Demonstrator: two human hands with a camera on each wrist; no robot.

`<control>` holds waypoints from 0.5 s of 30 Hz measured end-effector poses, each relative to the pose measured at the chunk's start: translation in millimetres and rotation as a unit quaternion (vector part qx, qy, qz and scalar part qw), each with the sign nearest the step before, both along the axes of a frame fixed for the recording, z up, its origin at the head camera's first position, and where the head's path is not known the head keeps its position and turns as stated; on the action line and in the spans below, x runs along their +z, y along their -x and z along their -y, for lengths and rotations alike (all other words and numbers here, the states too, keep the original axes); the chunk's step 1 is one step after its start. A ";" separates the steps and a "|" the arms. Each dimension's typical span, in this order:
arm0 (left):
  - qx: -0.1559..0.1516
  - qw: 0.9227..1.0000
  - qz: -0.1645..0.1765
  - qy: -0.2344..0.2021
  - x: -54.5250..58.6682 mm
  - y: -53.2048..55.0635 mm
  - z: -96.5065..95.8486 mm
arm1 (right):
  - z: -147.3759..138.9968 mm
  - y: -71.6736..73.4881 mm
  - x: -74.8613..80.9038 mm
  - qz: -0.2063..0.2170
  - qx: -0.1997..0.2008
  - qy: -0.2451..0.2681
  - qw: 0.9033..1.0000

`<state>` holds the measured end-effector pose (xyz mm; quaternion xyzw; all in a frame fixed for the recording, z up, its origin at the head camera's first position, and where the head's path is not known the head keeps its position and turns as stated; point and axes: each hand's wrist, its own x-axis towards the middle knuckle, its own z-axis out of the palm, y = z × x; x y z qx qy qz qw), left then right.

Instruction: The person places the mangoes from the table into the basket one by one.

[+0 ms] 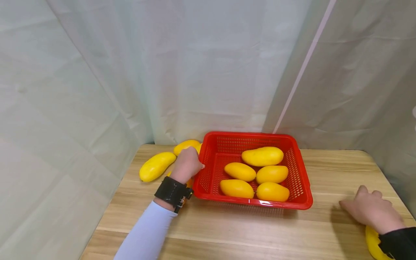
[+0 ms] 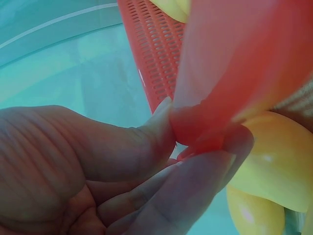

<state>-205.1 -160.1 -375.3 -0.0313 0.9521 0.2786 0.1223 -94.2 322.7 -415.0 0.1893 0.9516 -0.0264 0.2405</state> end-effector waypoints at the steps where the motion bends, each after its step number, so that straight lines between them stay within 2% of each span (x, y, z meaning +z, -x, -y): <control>1: -0.001 1.000 0.000 0.002 0.0 0.1 0.0 | -0.2 -2.7 -1.6 0.005 -0.005 -0.005 1.000; 8: 0.003 1.000 0.006 0.003 0.3 0.1 0.1 | -0.7 -13.9 -11.5 0.039 -0.045 -0.028 0.998; 13: 0.001 1.000 0.005 0.001 -0.4 0.0 0.1 | -4.9 -15.7 -13.6 0.034 -0.089 -0.032 0.995; 15: 0.000 1.000 0.003 0.000 -0.6 -0.1 0.1 | -9.6 -18.8 -14.5 0.024 -0.087 -0.031 0.995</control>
